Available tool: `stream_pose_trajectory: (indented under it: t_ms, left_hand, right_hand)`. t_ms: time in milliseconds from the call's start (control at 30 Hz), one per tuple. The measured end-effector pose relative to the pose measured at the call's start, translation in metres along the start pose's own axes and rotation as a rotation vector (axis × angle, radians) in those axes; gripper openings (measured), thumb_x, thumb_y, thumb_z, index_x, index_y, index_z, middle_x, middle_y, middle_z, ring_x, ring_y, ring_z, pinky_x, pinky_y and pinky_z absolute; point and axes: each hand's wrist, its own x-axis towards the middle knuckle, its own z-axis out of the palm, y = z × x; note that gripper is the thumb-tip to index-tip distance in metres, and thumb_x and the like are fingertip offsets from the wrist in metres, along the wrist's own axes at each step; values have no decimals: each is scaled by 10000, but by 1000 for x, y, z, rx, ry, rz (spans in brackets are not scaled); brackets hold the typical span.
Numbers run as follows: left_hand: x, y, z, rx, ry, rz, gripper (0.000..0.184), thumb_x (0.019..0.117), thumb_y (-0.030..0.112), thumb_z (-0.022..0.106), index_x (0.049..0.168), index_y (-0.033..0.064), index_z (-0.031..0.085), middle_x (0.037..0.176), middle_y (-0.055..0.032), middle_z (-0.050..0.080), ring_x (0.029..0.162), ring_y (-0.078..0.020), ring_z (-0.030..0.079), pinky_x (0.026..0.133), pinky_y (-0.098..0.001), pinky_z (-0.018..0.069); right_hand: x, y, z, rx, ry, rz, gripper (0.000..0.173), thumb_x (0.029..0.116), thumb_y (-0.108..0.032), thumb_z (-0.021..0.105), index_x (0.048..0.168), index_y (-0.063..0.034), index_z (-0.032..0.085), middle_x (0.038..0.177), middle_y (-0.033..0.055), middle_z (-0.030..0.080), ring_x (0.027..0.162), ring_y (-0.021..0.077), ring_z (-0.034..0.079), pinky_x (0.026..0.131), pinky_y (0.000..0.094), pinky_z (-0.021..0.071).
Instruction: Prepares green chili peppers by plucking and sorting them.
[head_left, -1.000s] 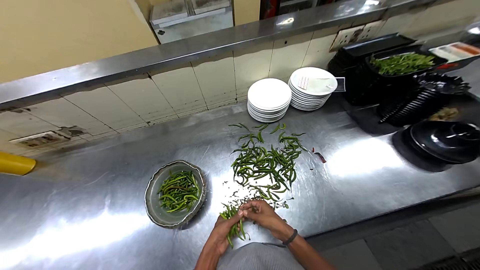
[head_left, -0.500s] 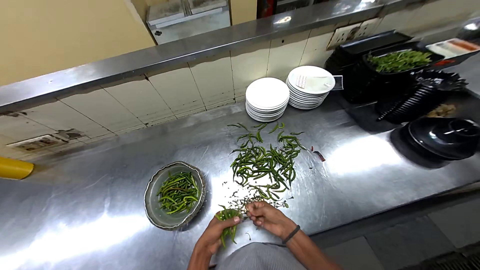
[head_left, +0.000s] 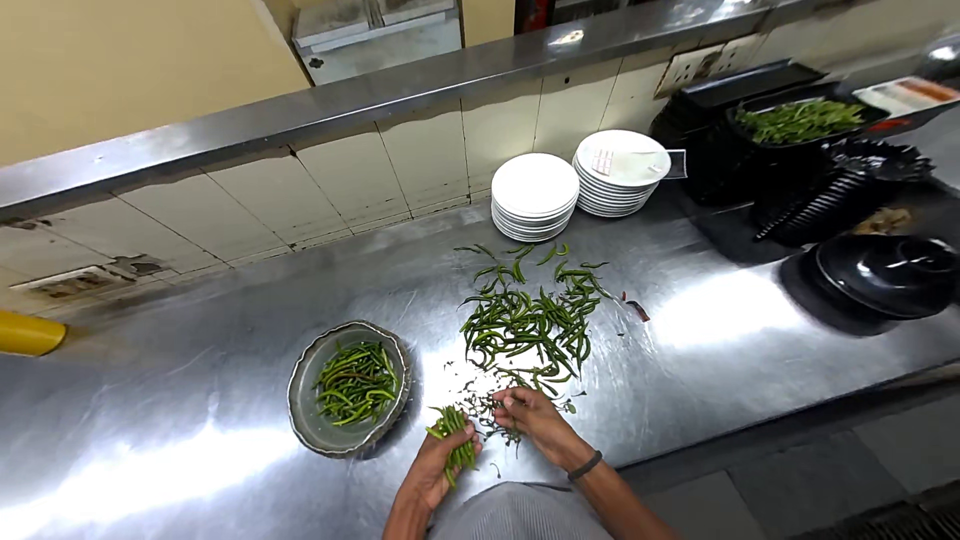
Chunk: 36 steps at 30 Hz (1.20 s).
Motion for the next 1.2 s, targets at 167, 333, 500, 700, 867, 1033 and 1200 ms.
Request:
stream_pose_trajectory:
  t_ms: [167,333,500,700,867,1033,1200]
  left_hand:
    - [4,-9,7,140,14,11,391,902,-55,700,1258,-4,547,1007,-130,690,819,-211,705,733,-346,623]
    - [1,-8,18,235,-105,126,422,885,-35,726,1284,13,600,1001,-117,713,814,-171,693,722,-311,599]
    - [6,-3,22,218,-13,203,288,938,10,695,1211,-31,612,991,-141,700,820,-185,687,758,-327,602]
    - [10,-5,17,212,-20,274,312,899,3,734,1191,-38,634,1048,-163,695,876,-207,681,793,-345,595]
    - [9,-9,22,149,28,228,324,924,-11,702,1225,-41,590,1021,-162,700,865,-211,690,787,-358,599]
    - [11,-9,23,-142,32,28,156,1007,42,591,1161,21,591,903,-113,685,742,-174,685,665,-307,599]
    - [12,1,9,-203,98,88,173,1008,18,564,1181,6,574,922,-137,689,764,-204,697,684,-315,607]
  right_hand:
    - [-4,-8,5,68,-63,26,213,930,-58,731,1114,9,646,916,95,712,769,165,693,726,313,604]
    - [-6,2,14,19,-30,16,225,916,-84,762,1069,36,650,893,128,722,733,194,712,695,331,622]
    - [-7,1,13,121,-78,92,217,1022,-177,643,1093,26,671,924,119,722,778,194,713,726,337,616]
    - [-8,1,12,12,-31,120,154,965,-113,711,1045,15,681,867,94,718,732,172,706,703,318,615]
    - [-8,4,15,-12,-87,78,131,955,-95,713,1019,15,681,864,84,718,740,166,703,714,320,614]
    - [-6,7,11,-70,-247,-60,84,941,-79,692,998,-18,679,877,35,703,758,130,676,730,301,587]
    - [-1,13,6,-260,-232,-69,162,919,-73,710,1064,-5,691,913,65,719,783,146,691,748,319,593]
